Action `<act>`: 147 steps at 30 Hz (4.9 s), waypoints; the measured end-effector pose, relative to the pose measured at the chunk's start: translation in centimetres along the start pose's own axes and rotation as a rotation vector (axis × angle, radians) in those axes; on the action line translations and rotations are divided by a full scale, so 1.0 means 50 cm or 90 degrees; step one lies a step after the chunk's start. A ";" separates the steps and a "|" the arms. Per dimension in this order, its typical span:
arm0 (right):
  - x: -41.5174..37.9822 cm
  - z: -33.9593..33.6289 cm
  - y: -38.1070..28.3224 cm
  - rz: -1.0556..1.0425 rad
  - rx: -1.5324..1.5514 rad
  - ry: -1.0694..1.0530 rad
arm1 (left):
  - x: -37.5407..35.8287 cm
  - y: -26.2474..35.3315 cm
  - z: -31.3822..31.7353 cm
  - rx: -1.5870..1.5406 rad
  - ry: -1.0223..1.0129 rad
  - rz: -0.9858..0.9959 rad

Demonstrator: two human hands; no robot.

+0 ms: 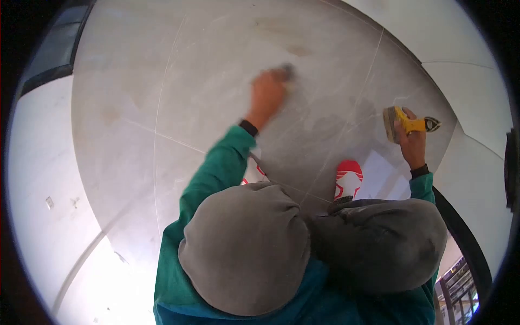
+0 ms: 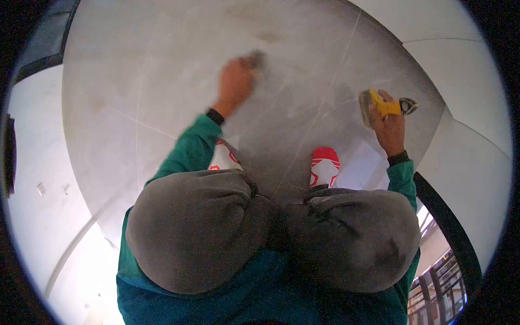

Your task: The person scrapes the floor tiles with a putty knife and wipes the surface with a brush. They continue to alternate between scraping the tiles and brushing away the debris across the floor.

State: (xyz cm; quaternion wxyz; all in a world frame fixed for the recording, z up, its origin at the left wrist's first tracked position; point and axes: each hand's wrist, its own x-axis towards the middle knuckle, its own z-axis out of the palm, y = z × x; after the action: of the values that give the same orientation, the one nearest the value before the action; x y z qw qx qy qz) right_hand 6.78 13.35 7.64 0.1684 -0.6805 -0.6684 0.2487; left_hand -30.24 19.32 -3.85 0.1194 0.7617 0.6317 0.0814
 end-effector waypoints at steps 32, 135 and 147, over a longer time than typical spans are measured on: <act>0.342 0.523 -0.366 -0.282 -0.570 0.173 | -0.279 -0.367 -0.409 -0.403 0.139 -0.484; 0.428 0.222 -0.338 0.067 0.405 -0.105 | -0.465 -0.300 -0.451 -0.400 0.172 -0.662; 0.526 0.705 -0.536 -0.282 0.193 0.040 | -0.476 -0.222 -0.478 -0.347 0.190 -0.693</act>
State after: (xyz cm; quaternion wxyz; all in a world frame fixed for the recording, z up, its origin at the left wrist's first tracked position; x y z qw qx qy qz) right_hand -35.64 37.19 -9.17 0.3393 -0.4922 -0.7503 0.2823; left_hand -51.78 -0.22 16.54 0.2442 0.2535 0.8953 0.2729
